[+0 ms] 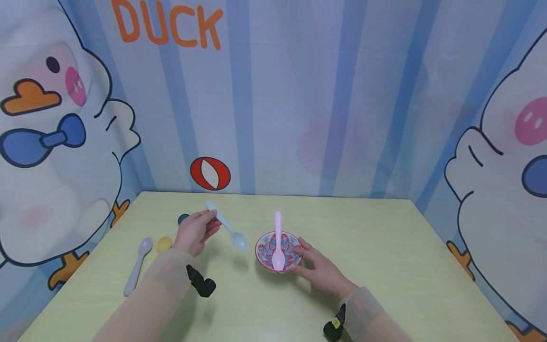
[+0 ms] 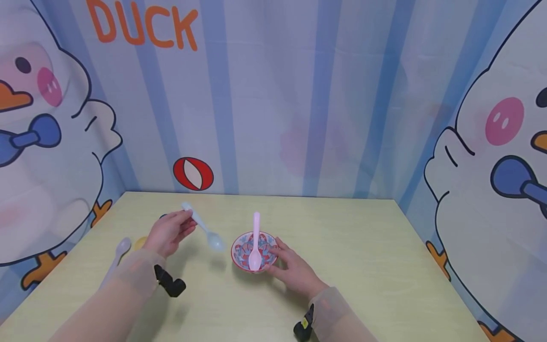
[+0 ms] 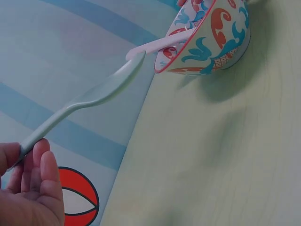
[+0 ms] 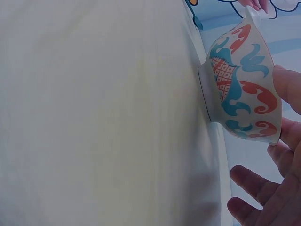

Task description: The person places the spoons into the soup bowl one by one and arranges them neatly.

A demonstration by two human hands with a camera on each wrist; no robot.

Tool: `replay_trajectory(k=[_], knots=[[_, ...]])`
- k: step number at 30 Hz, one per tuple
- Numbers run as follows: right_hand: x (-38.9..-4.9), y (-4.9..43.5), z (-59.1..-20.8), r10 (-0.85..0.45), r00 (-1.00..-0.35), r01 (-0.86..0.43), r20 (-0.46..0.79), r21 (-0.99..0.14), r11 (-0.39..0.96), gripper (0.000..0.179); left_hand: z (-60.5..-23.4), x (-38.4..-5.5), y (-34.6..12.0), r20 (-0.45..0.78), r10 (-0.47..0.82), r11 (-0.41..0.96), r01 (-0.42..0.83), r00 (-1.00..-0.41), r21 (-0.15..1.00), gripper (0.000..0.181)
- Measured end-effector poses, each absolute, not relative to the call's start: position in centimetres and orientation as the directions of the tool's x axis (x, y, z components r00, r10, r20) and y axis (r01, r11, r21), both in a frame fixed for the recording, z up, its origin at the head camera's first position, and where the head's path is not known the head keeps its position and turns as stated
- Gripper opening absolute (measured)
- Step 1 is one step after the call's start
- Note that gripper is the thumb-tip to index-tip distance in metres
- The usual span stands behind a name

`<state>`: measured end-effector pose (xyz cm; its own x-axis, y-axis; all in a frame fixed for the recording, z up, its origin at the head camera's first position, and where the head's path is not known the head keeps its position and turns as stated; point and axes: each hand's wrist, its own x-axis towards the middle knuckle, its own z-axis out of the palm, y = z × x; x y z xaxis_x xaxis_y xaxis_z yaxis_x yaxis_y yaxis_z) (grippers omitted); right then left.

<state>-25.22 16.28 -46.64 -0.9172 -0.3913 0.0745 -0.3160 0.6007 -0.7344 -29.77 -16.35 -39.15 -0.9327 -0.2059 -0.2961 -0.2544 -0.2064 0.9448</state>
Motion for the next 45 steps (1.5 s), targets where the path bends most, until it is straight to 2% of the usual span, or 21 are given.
replay_trajectory(k=[21,45], knots=[[-25.2,16.4,-46.7,-0.391,-0.917,-0.322,0.077,-0.72,0.614,0.056,-37.8,-31.1,-12.0,-0.19,-0.107,-0.099,-0.179,-0.976,0.979,0.036],[-25.4,16.4,-46.7,-0.404,-0.911,-0.331,0.081,-0.729,0.599,0.056,-40.0,-32.1,-7.9,-0.211,-0.047,0.076,-0.214,-0.976,0.974,0.029]])
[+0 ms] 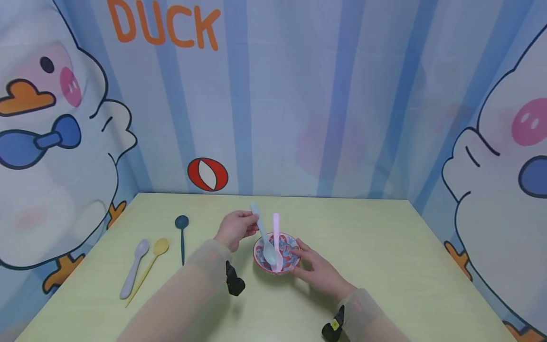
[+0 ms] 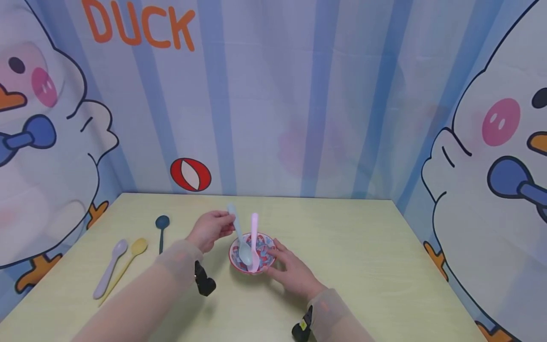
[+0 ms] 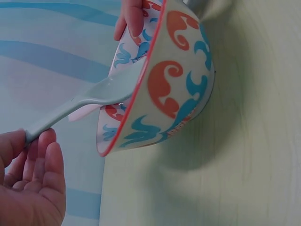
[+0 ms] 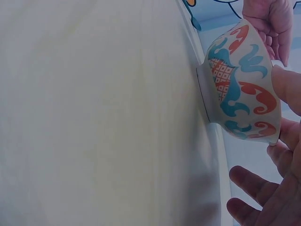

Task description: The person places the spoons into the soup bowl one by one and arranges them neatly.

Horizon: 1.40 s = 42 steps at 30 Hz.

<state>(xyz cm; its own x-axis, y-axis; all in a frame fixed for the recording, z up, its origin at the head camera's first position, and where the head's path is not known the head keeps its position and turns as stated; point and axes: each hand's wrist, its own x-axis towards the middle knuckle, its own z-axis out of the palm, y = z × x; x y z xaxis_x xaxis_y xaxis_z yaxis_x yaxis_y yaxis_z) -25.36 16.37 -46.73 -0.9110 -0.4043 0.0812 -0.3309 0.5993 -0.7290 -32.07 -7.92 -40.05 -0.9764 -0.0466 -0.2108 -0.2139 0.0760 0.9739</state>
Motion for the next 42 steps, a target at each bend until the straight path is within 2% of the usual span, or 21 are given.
replay_trajectory(k=[29,42], knots=[[-25.5,16.5,-46.9,-0.399,-0.913,-0.326,0.083,-0.737,0.592,0.056,-42.0,-32.3,-6.4,-0.234,-0.04,0.229,-0.237,-0.971,0.944,0.03],[-25.5,16.6,-47.1,-0.402,-0.911,-0.336,0.095,-0.737,0.587,0.056,-42.8,-32.6,-5.9,-0.255,-0.017,0.209,-0.252,-0.967,0.945,0.029]])
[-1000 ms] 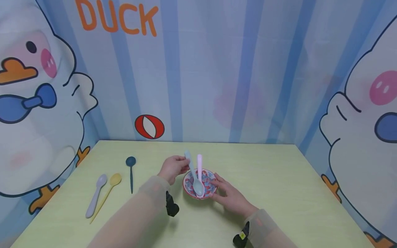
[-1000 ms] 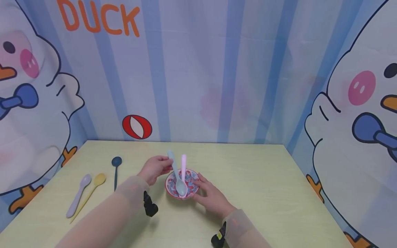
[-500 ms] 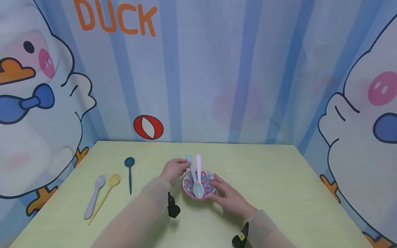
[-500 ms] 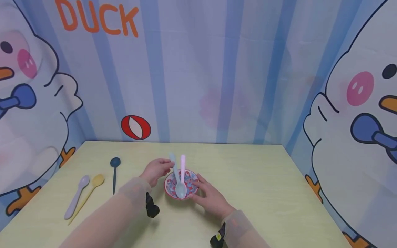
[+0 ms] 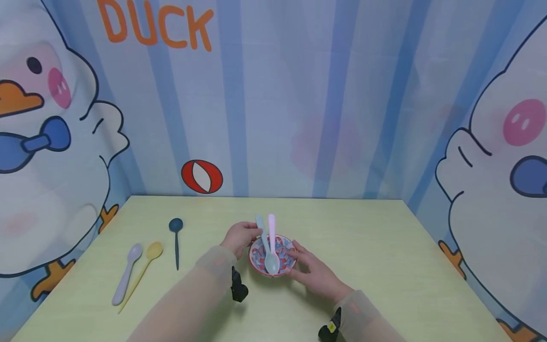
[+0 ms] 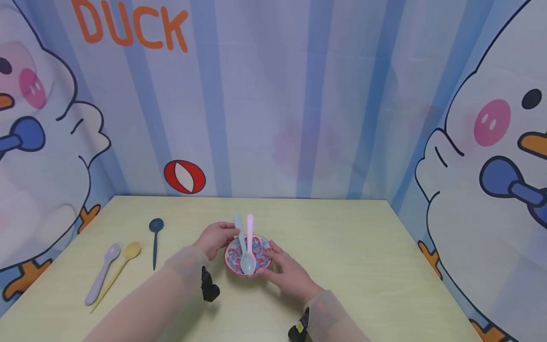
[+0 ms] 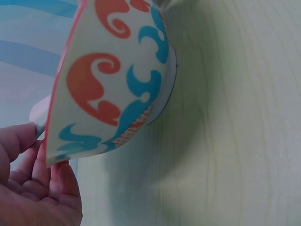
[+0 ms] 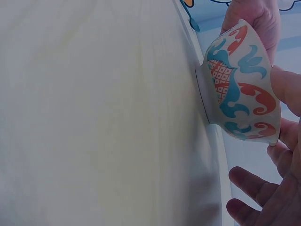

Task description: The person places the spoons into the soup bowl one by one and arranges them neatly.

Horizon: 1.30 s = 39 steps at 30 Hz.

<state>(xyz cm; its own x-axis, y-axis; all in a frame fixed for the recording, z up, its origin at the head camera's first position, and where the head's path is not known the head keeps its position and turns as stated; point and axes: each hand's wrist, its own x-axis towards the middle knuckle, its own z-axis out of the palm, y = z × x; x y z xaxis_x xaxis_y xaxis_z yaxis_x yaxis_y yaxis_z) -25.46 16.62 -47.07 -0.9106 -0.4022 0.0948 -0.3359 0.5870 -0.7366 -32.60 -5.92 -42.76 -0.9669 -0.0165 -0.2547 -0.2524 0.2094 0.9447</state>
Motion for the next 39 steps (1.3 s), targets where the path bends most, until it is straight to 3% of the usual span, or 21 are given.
replay_trajectory(k=[18,39], knots=[[-25.4,16.6,-46.8,-0.413,-0.907,-0.33,0.079,-0.743,0.582,0.058,-43.4,-32.4,-5.8,-0.244,0.002,0.301,-0.232,-0.97,0.925,0.033],[-25.3,16.5,-46.9,-0.396,-0.913,-0.333,0.095,-0.734,0.592,0.056,-44.1,-31.8,-8.7,-0.21,0.018,0.227,-0.2,-0.978,0.953,0.037]])
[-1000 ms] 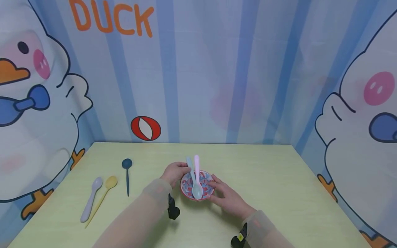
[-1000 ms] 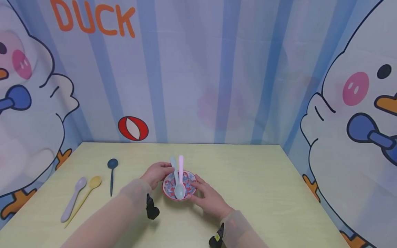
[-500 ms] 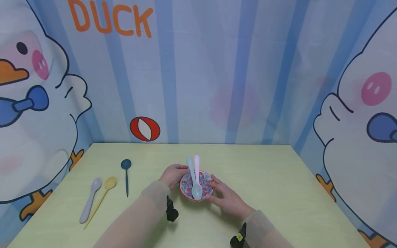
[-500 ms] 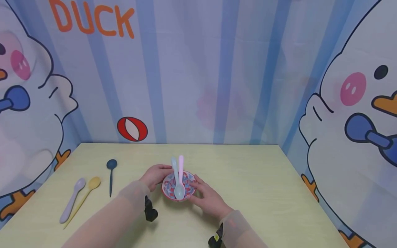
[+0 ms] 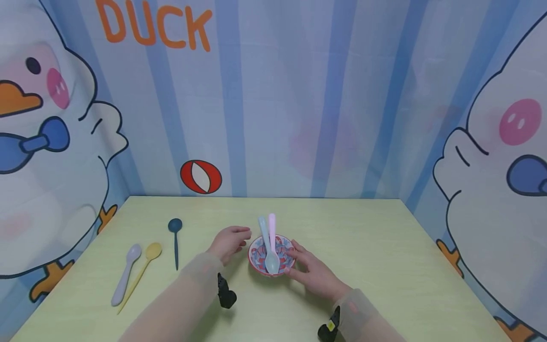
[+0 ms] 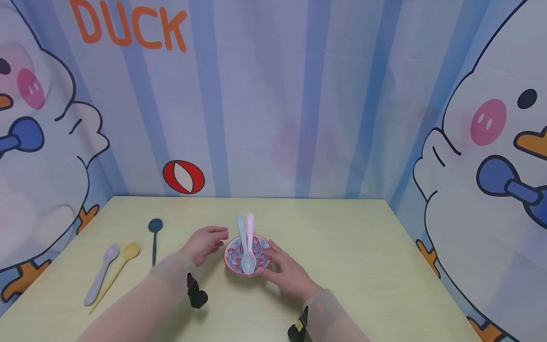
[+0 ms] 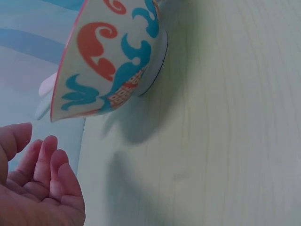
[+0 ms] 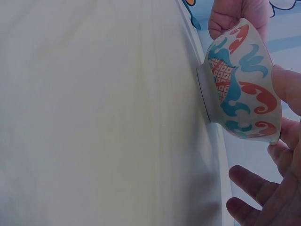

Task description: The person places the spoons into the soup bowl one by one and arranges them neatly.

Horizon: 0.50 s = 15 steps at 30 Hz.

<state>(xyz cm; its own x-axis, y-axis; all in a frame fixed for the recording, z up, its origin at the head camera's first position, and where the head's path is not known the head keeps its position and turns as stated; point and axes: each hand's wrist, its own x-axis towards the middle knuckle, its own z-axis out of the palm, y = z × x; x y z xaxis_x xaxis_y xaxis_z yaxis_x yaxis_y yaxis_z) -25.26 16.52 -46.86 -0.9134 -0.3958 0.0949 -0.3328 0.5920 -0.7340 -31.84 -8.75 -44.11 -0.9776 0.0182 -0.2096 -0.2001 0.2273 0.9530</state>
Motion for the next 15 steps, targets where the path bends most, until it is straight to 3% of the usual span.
replay_trajectory(k=[15], knots=[[-25.3,16.6,-46.9,-0.402,-0.909,-0.344,0.107,-0.737,0.582,0.056,-43.3,-29.5,-13.5,-0.237,0.002,0.236,-0.23,-0.971,0.944,0.045]])
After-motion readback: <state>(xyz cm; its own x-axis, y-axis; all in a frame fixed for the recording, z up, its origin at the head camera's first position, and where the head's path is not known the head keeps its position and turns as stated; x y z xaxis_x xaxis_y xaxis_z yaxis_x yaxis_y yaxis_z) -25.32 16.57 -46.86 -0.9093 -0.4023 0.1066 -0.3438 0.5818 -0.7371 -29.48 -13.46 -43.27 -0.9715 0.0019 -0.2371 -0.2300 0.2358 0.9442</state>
